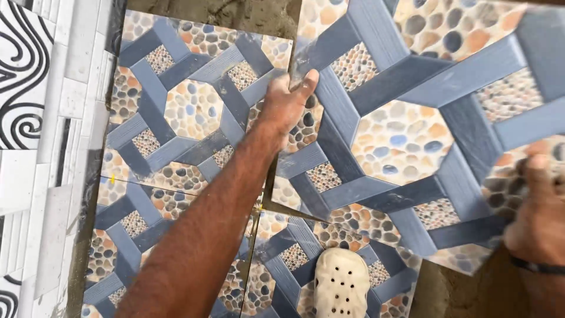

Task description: The recorder is laying floor tiles by applying mortar and using a rubber mallet to level them.

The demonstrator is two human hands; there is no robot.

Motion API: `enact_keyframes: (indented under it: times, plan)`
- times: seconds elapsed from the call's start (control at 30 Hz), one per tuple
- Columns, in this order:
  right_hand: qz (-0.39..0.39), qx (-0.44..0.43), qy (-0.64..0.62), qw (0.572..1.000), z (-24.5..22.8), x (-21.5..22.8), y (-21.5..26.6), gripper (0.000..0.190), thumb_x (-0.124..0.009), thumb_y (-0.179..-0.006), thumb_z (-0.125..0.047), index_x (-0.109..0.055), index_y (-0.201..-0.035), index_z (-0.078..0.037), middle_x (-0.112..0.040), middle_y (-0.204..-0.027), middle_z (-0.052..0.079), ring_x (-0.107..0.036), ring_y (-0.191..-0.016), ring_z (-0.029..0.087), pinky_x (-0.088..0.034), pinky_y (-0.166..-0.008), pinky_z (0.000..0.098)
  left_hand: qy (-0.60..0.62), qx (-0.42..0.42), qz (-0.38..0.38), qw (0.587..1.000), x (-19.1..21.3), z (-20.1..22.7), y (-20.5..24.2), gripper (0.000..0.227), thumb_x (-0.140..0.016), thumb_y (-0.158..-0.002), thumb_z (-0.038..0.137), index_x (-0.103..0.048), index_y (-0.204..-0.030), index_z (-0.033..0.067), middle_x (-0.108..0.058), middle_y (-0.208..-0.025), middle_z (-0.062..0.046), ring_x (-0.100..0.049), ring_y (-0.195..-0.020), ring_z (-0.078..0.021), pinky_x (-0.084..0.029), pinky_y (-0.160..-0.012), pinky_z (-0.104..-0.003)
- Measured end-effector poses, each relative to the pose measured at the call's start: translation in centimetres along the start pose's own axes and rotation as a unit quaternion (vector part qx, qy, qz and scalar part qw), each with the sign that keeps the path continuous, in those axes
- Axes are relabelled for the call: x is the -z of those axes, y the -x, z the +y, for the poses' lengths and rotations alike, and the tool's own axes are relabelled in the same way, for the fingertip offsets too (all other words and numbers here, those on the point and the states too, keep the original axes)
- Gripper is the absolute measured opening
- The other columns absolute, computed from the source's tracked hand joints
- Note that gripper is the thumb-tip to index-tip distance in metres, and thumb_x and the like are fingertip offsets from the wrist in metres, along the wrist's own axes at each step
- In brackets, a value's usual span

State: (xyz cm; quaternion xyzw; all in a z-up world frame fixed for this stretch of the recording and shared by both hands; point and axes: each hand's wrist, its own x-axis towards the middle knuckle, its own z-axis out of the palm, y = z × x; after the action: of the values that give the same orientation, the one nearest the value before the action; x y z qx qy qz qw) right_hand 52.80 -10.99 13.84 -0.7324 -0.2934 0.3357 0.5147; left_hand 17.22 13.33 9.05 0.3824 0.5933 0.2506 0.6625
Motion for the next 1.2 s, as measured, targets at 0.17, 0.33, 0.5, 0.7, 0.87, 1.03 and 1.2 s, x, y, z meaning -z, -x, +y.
enact_keyframes:
  times: [0.17,0.33,0.5,0.7,0.87,1.03,1.2]
  plan:
    - [-0.023,0.048,0.003,0.999,4.1,-4.0,0.7,0.026,-0.066,-0.116,-0.026,-0.064,-0.111,-0.001,-0.070,-0.096,0.004,-0.066,-0.078,0.008,-0.057,-0.073,0.0249,-0.016,-0.012,0.003,1.000,1.0,-2.4,-0.5,0.045,-0.065,-0.094,0.037,-0.067,-0.124,0.0028,-0.074,-0.111,-0.008,-0.068,-0.100,-0.0179,-0.055,-0.091,-0.038]
    - [-0.002,0.040,0.035,0.999,12.9,0.0,-1.0,0.027,-0.065,-0.114,-0.020,-0.059,-0.098,0.001,-0.061,-0.091,0.003,-0.049,-0.072,0.005,-0.039,-0.062,0.0217,-0.061,0.048,0.019,0.997,1.1,-2.9,-0.9,0.045,-0.063,-0.096,0.039,-0.066,-0.124,0.0030,-0.072,-0.112,-0.010,-0.067,-0.104,-0.0189,-0.055,-0.092,-0.040]
    - [0.014,-0.006,0.040,0.999,6.6,-5.5,-0.5,0.022,-0.071,-0.115,-0.028,-0.068,-0.112,-0.006,-0.067,-0.100,-0.002,-0.058,-0.086,0.004,-0.047,-0.076,0.0216,-0.071,0.056,0.024,0.996,1.3,-3.4,-1.5,0.046,-0.061,-0.097,0.037,-0.063,-0.129,0.0040,-0.072,-0.116,-0.010,-0.068,-0.110,-0.0204,-0.055,-0.097,-0.042]
    - [0.034,-0.026,0.039,0.998,8.0,-6.5,-1.3,0.026,-0.074,-0.114,-0.032,-0.066,-0.104,-0.009,-0.066,-0.099,-0.002,-0.060,-0.090,0.004,-0.052,-0.079,0.0236,-0.091,0.094,0.018,0.991,1.5,-3.4,-2.1,0.051,-0.061,-0.098,0.038,-0.055,-0.135,0.0051,-0.067,-0.120,-0.010,-0.063,-0.115,-0.0217,-0.050,-0.100,-0.045]
    - [0.078,-0.093,0.068,0.990,11.8,-6.9,-3.0,0.042,-0.071,-0.111,-0.040,-0.047,-0.092,-0.012,-0.055,-0.081,0.002,-0.049,-0.065,0.008,-0.043,-0.054,0.0281,-0.394,0.096,-0.023,0.914,2.9,-1.7,-2.3,0.059,-0.054,-0.106,0.055,-0.071,-0.109,-0.0011,-0.074,-0.108,-0.018,-0.071,-0.104,-0.0280,-0.057,-0.096,-0.047]
    - [0.067,-0.134,0.066,0.986,9.3,-9.5,-3.9,0.036,-0.069,-0.106,-0.042,-0.056,-0.089,-0.014,-0.064,-0.078,0.001,-0.059,-0.061,0.007,-0.048,-0.051,0.0249,-0.580,-0.056,0.000,0.813,5.9,-1.0,-3.0,0.053,-0.063,-0.099,0.057,-0.064,-0.121,0.0091,-0.065,-0.125,-0.017,-0.061,-0.118,-0.0290,-0.050,-0.105,-0.052]
    - [0.054,-0.163,0.069,0.983,8.8,-10.2,-4.4,0.036,-0.070,-0.108,-0.041,-0.057,-0.090,-0.013,-0.062,-0.078,0.002,-0.057,-0.060,0.009,-0.045,-0.050,0.0260,-0.642,-0.229,-0.045,0.730,8.5,-2.4,-3.5,0.092,-0.078,-0.084,0.059,-0.038,-0.154,0.0160,-0.030,-0.159,-0.018,-0.031,-0.144,-0.0384,-0.031,-0.110,-0.067]
